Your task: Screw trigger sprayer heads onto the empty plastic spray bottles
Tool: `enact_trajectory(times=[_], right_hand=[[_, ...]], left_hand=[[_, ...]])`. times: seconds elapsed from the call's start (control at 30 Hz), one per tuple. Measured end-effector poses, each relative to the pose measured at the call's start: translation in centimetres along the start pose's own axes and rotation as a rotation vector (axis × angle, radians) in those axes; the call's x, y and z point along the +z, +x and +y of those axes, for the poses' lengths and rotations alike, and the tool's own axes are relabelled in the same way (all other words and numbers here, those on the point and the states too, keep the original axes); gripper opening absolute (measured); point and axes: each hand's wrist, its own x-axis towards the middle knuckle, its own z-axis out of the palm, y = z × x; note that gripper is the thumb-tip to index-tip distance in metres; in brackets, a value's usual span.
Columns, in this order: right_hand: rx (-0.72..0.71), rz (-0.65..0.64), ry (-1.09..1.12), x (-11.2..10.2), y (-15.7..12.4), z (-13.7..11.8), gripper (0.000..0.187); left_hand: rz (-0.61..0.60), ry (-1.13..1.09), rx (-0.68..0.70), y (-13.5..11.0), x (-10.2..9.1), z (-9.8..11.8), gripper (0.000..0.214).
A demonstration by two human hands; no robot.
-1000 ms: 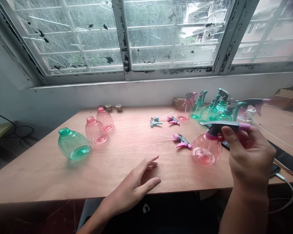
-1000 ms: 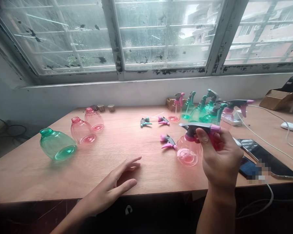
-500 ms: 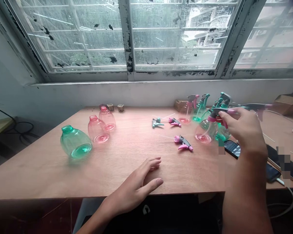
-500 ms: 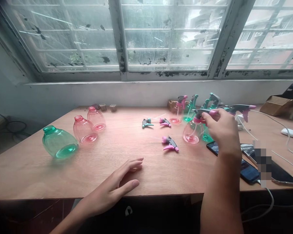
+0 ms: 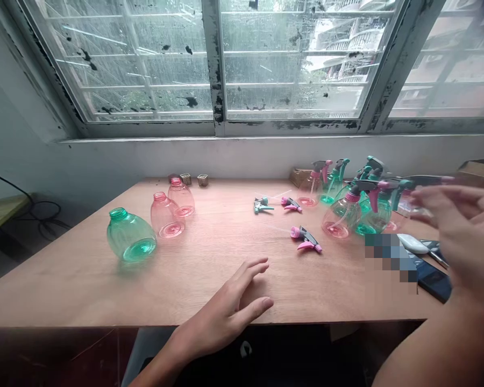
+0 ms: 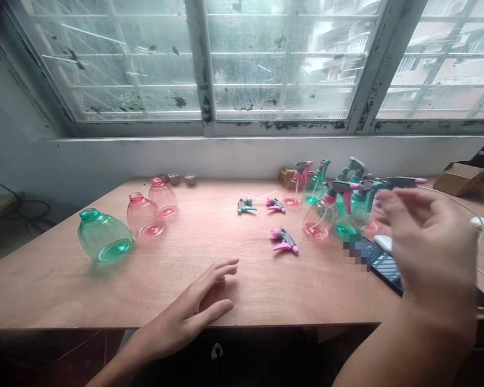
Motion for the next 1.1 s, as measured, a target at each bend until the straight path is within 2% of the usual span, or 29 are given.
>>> enact_trajectory(times=[0.03, 0.07, 0.1, 0.13, 0.17, 0.23, 0.3, 0.37, 0.4, 0.5, 0.57, 0.63, 0.77, 0.87, 1.0, 1.03, 1.1], right_hand=[[0.070, -0.071, -0.024, 0.4, -1.6, 0.3, 0.054], [0.100, -0.195, -0.089, 1.2, -3.1, 0.8, 0.054], [0.085, -0.415, -0.128, 2.0, -4.6, 1.4, 0.056], [0.016, -0.606, -0.147, 3.0, -6.0, 2.2, 0.060], [-0.080, -0.730, -0.184, 3.9, -7.2, 3.0, 0.066], [-0.204, -0.897, -0.322, 5.1, -9.0, 4.4, 0.068], [-0.246, -0.955, -0.405, 5.2, -10.0, 5.2, 0.063], [-0.263, -0.987, -0.430, 4.7, -10.4, 5.1, 0.053], [-0.261, -1.001, -0.429, 4.4, -10.5, 4.9, 0.049], [-0.202, -0.963, -0.436, 4.4, -10.4, 3.7, 0.046], [-0.194, -0.856, -0.475, 5.4, -10.3, 2.9, 0.051], [-0.247, -0.791, -0.494, 6.8, -10.4, 2.1, 0.050], [-0.294, -0.947, -0.422, 8.3, -10.8, 0.7, 0.035], [-0.277, -0.983, -0.406, 7.6, -11.4, 0.2, 0.027], [-0.247, -0.837, -0.445, 6.5, -12.5, 1.0, 0.025], [-0.246, -0.783, -0.459, 6.4, -12.7, 1.5, 0.025], [-0.260, -0.693, -0.454, 6.4, -13.1, 2.6, 0.025]], left_hand=[[0.023, 0.053, 0.009, -0.1, -0.6, 0.1, 0.053], [0.064, 0.112, 0.018, -0.1, -1.3, 0.3, 0.054], [0.132, 0.174, 0.035, -0.1, -2.3, 0.4, 0.054], [0.215, 0.243, 0.044, 0.1, -3.6, 0.5, 0.053], [0.325, 0.325, 0.080, 0.4, -5.0, 0.6, 0.051], [0.585, 0.516, 0.180, 1.4, -8.4, 0.8, 0.047], [0.771, 0.735, 0.197, 2.9, -12.0, 0.8, 0.054], [0.849, 0.891, 0.034, 4.7, -14.9, 0.5, 0.063], [0.830, 0.942, -0.083, 5.6, -15.9, 0.2, 0.066], [0.726, 0.952, -0.219, 7.7, -17.3, -1.4, 0.069], [0.689, 0.951, -0.297, 8.5, -17.2, -2.5, 0.068], [0.670, 0.946, -0.339, 8.5, -16.6, -3.0, 0.066], [0.587, 0.924, -0.242, 6.4, -14.7, -2.0, 0.055], [0.559, 0.863, -0.117, 3.3, -11.6, -0.6, 0.058], [0.589, 0.374, 0.095, 0.1, -5.7, -0.7, 0.069], [0.567, 0.272, 0.110, -0.2, -4.4, -1.1, 0.074], [0.441, 0.082, 0.051, 0.0, -2.3, -2.1, 0.078]])
